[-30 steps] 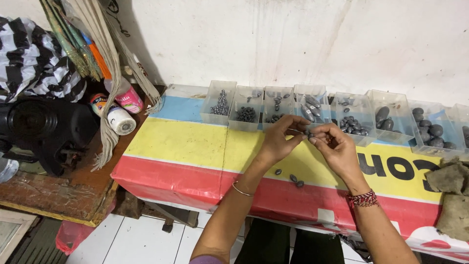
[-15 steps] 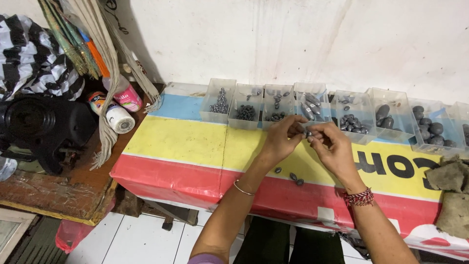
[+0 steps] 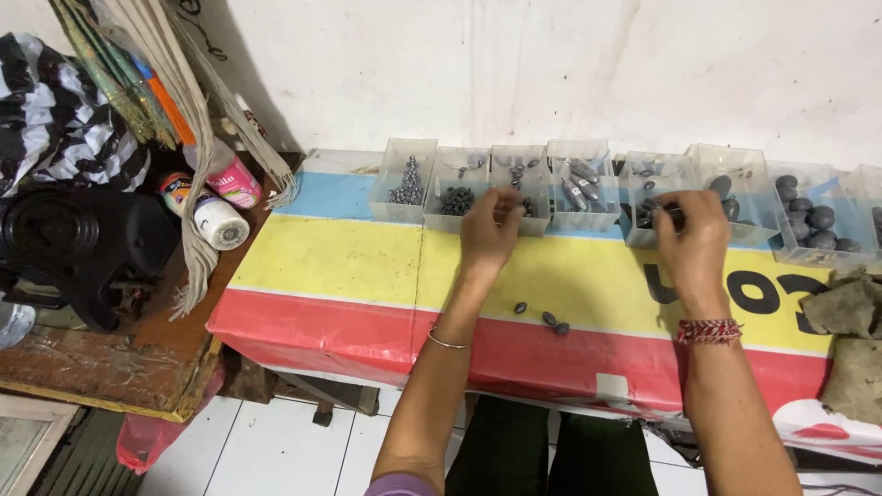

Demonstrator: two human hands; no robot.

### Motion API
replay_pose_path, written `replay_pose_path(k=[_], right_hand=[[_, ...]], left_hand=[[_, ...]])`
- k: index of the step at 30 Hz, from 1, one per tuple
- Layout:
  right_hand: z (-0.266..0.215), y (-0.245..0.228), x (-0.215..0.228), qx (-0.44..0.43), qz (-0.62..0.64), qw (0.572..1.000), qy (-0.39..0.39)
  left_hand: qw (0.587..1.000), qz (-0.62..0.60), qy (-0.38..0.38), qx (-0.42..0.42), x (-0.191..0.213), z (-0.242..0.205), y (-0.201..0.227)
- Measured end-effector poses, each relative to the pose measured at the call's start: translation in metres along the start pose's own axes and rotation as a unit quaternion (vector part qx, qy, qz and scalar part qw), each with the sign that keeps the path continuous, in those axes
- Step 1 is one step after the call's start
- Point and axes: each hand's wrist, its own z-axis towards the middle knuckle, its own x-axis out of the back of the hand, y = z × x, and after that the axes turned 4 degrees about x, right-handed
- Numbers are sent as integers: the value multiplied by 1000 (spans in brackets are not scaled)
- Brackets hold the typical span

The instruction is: Sorting lead fishing weights by size and shape into a multi-compartment plastic organizer.

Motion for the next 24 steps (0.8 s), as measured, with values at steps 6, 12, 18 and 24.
replay_pose_path(k=[6,12,18,24], right_hand=[[-1,-7,4,-30,17,999,35],[0,-5,5,-1,-33,999,38],[-3,-39,-6,29,98,994,-40],[-14,-131,-20,142,318,882,-318]], left_hand=[[943,321,-84,-2,-15,-7,-3],[847,503,-151,82,-23,-3,-1],[872,486,-20,-55,-32,-13,-21],[859,497,59,-105,-55,-1,-70]])
